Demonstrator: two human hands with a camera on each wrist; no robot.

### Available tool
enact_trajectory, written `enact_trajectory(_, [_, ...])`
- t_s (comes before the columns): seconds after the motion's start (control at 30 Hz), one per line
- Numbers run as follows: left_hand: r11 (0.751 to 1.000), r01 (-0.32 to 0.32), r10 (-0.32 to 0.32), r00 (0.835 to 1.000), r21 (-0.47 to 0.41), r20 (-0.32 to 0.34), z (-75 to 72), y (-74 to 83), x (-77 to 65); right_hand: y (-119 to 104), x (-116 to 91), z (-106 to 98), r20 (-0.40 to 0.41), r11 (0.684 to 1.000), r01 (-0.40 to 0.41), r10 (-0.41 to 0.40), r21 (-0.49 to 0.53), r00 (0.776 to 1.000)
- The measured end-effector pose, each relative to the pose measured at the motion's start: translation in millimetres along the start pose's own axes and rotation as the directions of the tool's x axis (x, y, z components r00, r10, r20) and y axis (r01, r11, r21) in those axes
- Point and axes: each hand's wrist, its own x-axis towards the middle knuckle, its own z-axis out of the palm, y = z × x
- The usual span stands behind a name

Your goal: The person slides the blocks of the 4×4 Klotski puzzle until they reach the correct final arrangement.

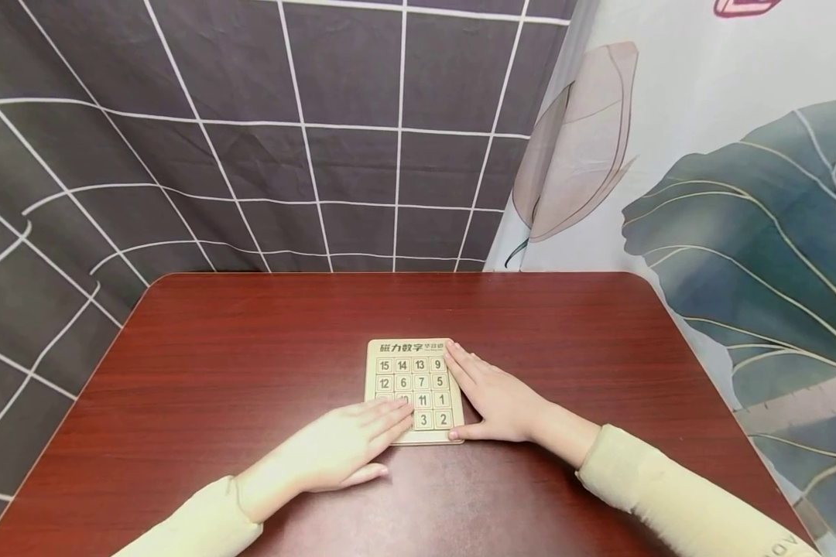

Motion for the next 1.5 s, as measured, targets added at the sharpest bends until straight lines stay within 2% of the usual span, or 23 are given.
enact_trajectory(0.27, [0.996, 0.086, -0.086, 0.996, 0.01, -0.021, -10.1, -1.9, -36.1, -2.5, -0.3, -2.6, 0.008, 1.0, 0.003, -0.003, 0.009, 1.0])
enact_trajectory(0.43, [0.996, 0.081, -0.08, 0.996, 0.022, -0.026, -12.6, -0.1, -44.4, -3.0, 0.1, -2.7, 0.013, 1.0, -0.005, 0.005, 0.008, 1.0])
enact_trajectory(0.87, [0.996, 0.063, -0.061, 0.998, 0.061, -0.023, -11.6, 3.0, -37.1, -2.2, 0.2, -1.7, 0.006, 1.0, 0.004, -0.004, 0.011, 1.0])
enact_trajectory(1.13, [0.997, 0.039, -0.038, 0.999, 0.071, -0.01, -9.1, 4.9, -23.9, -1.3, 0.2, 0.6, 0.005, 1.0, -0.005, 0.005, 0.014, 1.0])
enact_trajectory(1.33, [0.998, 0.024, -0.026, 0.999, 0.064, 0.028, -5.2, 7.2, -14.2, -1.2, -0.1, 1.7, -0.001, 1.0, -0.008, 0.008, 0.006, 1.0])
enact_trajectory(1.5, [0.998, 0.047, -0.048, 0.998, 0.035, 0.037, -4.2, 2.3, -16.0, -1.6, 0.3, 1.2, -0.001, 1.0, -0.004, 0.004, 0.005, 1.0])
